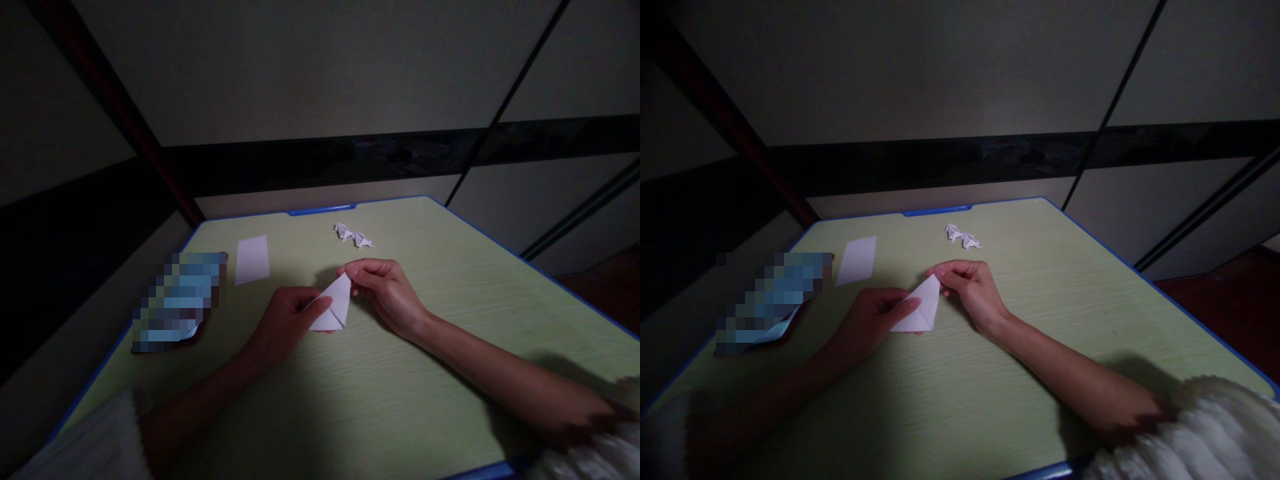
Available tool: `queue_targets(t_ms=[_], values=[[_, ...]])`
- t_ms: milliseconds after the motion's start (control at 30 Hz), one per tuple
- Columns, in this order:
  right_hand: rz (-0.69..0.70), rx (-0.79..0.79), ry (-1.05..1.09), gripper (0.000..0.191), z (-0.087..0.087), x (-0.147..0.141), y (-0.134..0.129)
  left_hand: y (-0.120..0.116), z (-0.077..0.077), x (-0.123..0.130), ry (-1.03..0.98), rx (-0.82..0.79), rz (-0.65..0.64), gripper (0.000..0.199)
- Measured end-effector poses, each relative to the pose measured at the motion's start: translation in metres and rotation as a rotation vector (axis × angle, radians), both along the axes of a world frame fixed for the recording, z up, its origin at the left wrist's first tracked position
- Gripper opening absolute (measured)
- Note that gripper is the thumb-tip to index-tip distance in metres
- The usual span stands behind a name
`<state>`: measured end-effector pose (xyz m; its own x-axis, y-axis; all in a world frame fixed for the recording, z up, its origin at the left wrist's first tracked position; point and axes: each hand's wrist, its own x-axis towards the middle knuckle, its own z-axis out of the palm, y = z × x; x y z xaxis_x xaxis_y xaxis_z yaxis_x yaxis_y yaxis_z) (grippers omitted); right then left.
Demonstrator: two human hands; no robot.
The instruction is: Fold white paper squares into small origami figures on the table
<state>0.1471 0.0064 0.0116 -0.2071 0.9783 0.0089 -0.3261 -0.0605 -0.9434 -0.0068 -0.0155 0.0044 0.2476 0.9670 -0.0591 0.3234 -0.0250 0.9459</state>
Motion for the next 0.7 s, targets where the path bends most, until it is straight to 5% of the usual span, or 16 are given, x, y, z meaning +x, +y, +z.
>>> queue_targets(t_ms=[700], values=[[0.050, -0.006, -0.090, 0.014, -0.0046, -0.0037, -0.0028, 0.0004, 0.0001, -0.0012, 0.015, 0.017, 0.037, 0.031]])
